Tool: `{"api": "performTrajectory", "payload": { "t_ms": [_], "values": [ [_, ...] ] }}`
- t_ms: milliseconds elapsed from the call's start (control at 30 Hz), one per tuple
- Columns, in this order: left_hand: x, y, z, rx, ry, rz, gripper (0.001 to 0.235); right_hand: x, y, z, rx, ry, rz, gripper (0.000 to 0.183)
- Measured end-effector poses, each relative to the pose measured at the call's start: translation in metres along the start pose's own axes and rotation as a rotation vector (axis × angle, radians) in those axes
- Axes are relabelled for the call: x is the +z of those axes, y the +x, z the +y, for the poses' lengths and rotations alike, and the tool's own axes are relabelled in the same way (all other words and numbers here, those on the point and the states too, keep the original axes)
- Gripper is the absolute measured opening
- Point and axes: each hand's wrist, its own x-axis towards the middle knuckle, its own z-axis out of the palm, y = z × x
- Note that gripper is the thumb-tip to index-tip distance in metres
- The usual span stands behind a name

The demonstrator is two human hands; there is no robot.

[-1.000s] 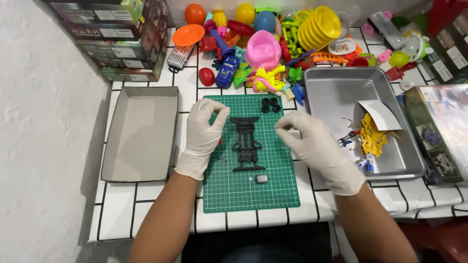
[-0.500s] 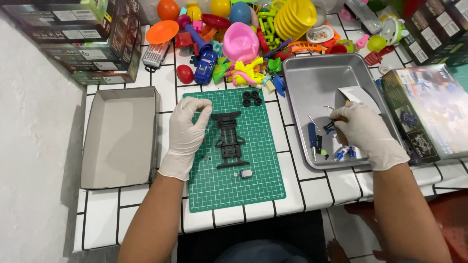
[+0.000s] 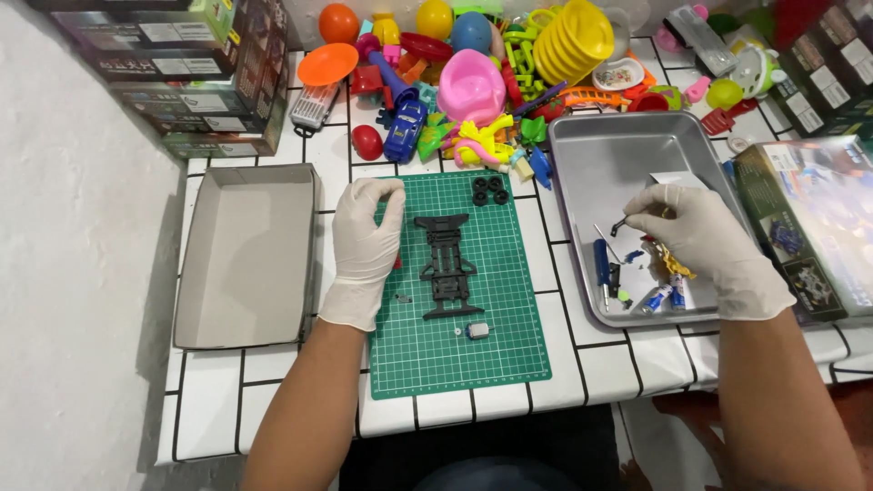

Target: Assembling a small plastic toy car by adding various components like gears and body parts to a chassis

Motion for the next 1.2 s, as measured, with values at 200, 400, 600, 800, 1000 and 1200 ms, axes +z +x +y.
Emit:
{"api": "performTrajectory", "payload": {
  "t_ms": [200, 400, 600, 800, 1000, 1200],
  "values": [
    [0.006, 0.003, -0.03, -0.054, 0.134, -0.026, 0.007, 0.065, 0.023, -0.053, -0.338, -0.093, -0.052, 0.019],
    [0.01, -0.001, -0.049, -0.153, 0.267, -0.047, 0.014, 0.168, 0.083, -0.086, -0.455, -0.261, -0.19, 0.009],
    [0.018, -0.01, -0.077, -0.208, 0.433, -0.136, 0.02, 0.258, 0.163, -0.087, -0.375, -0.381, -0.216, 0.015],
    [0.025, -0.017, -0.092, -0.232, 0.471, -0.17, 0.02, 0.226, 0.122, -0.104, -0.402, -0.303, -0.195, 0.022],
    [0.033, -0.013, -0.107, -0.267, 0.568, -0.209, 0.029, 0.103, 0.031, -0.117, -0.417, -0.208, -0.114, 0.026],
    [0.019, 0.003, -0.075, -0.169, 0.474, -0.158, 0.026, 0.018, -0.035, -0.088, -0.043, -0.556, -0.083, 0.022]
  ]
}}
